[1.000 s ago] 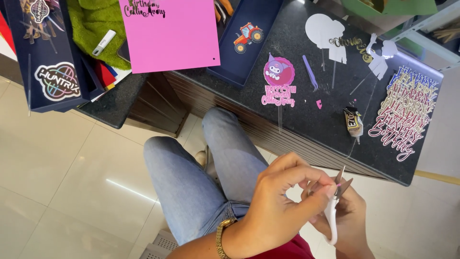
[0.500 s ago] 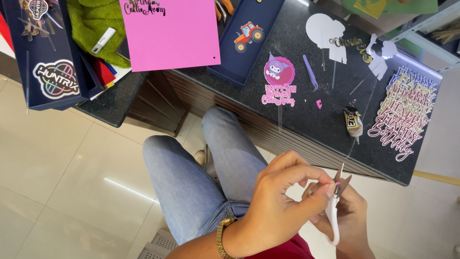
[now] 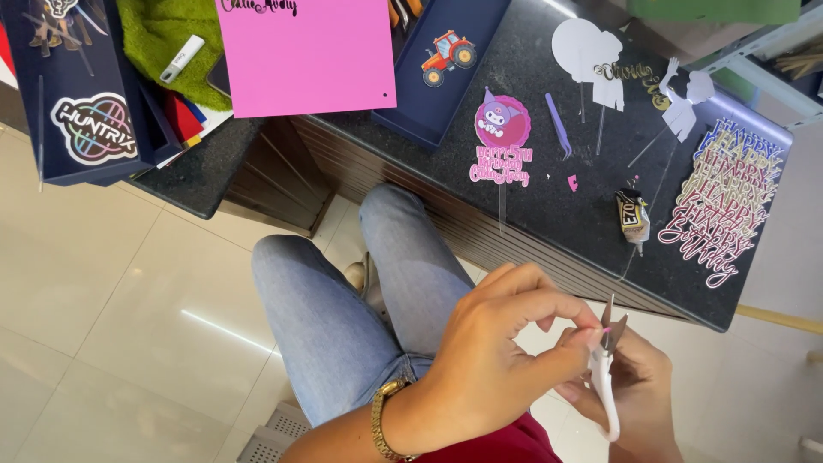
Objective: Preparing cake topper elements by cutting and applying adhesive strips to paper cutouts
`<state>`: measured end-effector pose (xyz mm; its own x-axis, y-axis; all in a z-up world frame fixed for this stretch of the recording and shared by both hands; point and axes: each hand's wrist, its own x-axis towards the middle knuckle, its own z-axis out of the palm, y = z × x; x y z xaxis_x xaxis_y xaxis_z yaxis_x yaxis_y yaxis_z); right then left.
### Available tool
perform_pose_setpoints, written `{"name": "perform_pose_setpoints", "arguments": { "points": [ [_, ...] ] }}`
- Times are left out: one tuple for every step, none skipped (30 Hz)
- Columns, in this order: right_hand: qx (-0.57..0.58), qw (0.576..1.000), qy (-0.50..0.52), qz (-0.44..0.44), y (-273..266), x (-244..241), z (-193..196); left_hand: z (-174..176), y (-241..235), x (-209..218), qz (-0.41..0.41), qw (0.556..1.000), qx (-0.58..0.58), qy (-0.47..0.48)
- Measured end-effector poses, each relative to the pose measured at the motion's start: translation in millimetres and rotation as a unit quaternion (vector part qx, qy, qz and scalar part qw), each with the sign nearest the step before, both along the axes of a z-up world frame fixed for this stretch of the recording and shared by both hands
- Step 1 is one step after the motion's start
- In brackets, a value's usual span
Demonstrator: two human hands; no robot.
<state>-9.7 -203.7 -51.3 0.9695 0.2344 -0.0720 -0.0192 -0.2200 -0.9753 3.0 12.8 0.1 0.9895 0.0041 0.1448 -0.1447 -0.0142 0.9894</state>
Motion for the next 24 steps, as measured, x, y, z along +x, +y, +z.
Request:
{"name": "perform_pose_setpoints", "arguments": {
  "points": [
    [-0.001, 1.0, 0.001, 0.001, -3.8, -0.8, -0.9, 1.3, 1.8, 0.9, 0.001, 1.0, -0.001, 0.001],
    [-0.023, 1.0, 0.006, -0.005, -7.5, -1.6, -1.9, 2.6, 3.6, 1.7, -0.012, 1.0, 0.019, 0.007],
    [-0.046, 0.999, 0.011, -0.009, -11.6, -2.3, -2.6, 3.9, 5.3, 2.6, -0.023, 0.999, 0.039, 0.014],
    [-0.047, 0.999, 0.012, -0.008, -13.7, -2.0, -2.6, 4.9, 6.6, 3.4, -0.022, 0.999, 0.038, 0.014],
    [-0.06, 0.998, 0.009, -0.004, -15.8, -1.7, -2.7, 5.8, 8.0, 4.0, -0.033, 0.998, 0.048, 0.022],
    [-0.073, 0.997, 0.005, 0.001, -17.8, -1.3, -2.8, 6.6, 9.4, 4.6, -0.044, 0.997, 0.058, 0.03],
    [-0.075, 0.997, 0.006, 0.003, -21.0, -1.5, -4.4, 8.6, 11.3, 5.1, -0.042, 0.997, 0.056, 0.031],
    [-0.077, 0.997, 0.007, 0.005, -24.2, -1.7, -5.9, 10.6, 13.2, 5.5, -0.055, 0.996, 0.064, 0.037],
    [-0.079, 0.997, 0.007, 0.007, -27.1, -1.4, -7.7, 12.5, 15.3, 6.2, -0.067, 0.994, 0.073, 0.042],
    [-0.079, 0.997, 0.007, 0.008, -26.5, -1.2, -6.9, 13.5, 16.9, 7.1, -0.066, 0.994, 0.072, 0.042],
    [-0.072, 0.997, 0.009, 0.005, -25.8, -1.4, -6.2, 14.4, 18.5, 7.8, -0.074, 0.993, 0.083, 0.036],
    [-0.064, 0.998, 0.011, 0.001, -25.2, -1.6, -5.4, 15.4, 20.0, 8.6, -0.082, 0.992, 0.095, 0.031],
    [-0.065, 0.998, 0.011, 0.002, -24.5, -1.4, -4.0, 16.4, 21.0, 9.5, -0.081, 0.992, 0.094, 0.031],
    [-0.055, 0.998, 0.018, 0.001, -23.8, -1.2, -2.6, 17.5, 21.8, 10.5, -0.09, 0.99, 0.104, 0.036],
    [-0.045, 0.999, 0.025, -0.001, -23.2, -1.2, -1.2, 18.4, 22.6, 11.4, -0.098, 0.988, 0.115, 0.04],
    [-0.045, 0.999, 0.026, 0.0, -22.8, -0.6, -0.4, 19.6, 23.3, 12.2, -0.097, 0.988, 0.114, 0.04],
    [-0.046, 0.999, 0.023, 0.005, -22.3, -0.1, 0.3, 20.8, 24.1, 13.0, -0.103, 0.986, 0.126, 0.042],
    [-0.046, 0.999, 0.021, 0.009, -21.7, 0.4, 1.1, 22.1, 24.9, 13.7, -0.108, 0.984, 0.138, 0.043],
    [-0.047, 0.999, 0.021, 0.01, -22.3, 0.6, 0.4, 22.4, 25.2, 14.2, -0.107, 0.984, 0.137, 0.043],
    [-0.042, 0.999, 0.013, 0.015, -22.9, 0.7, -0.3, 22.8, 25.5, 14.8, -0.108, 0.983, 0.146, 0.039],
    [-0.037, 0.999, 0.004, 0.019, -23.4, 0.8, -0.8, 23.3, 25.9, 15.3, -0.109, 0.981, 0.155, 0.034],
    [-0.037, 0.999, 0.005, 0.02, -22.3, 1.6, 0.1, 23.1, 26.0, 15.3, -0.108, 0.982, 0.154, 0.035],
    [-0.033, 0.999, 0.003, 0.026, -21.1, 2.3, 0.9, 23.0, 26.2, 15.4, -0.106, 0.982, 0.152, 0.033],
    [-0.03, 0.999, 0.001, 0.031, -20.0, 3.1, 1.8, 22.8, 26.2, 15.4, -0.104, 0.983, 0.149, 0.031]
  ]
}}
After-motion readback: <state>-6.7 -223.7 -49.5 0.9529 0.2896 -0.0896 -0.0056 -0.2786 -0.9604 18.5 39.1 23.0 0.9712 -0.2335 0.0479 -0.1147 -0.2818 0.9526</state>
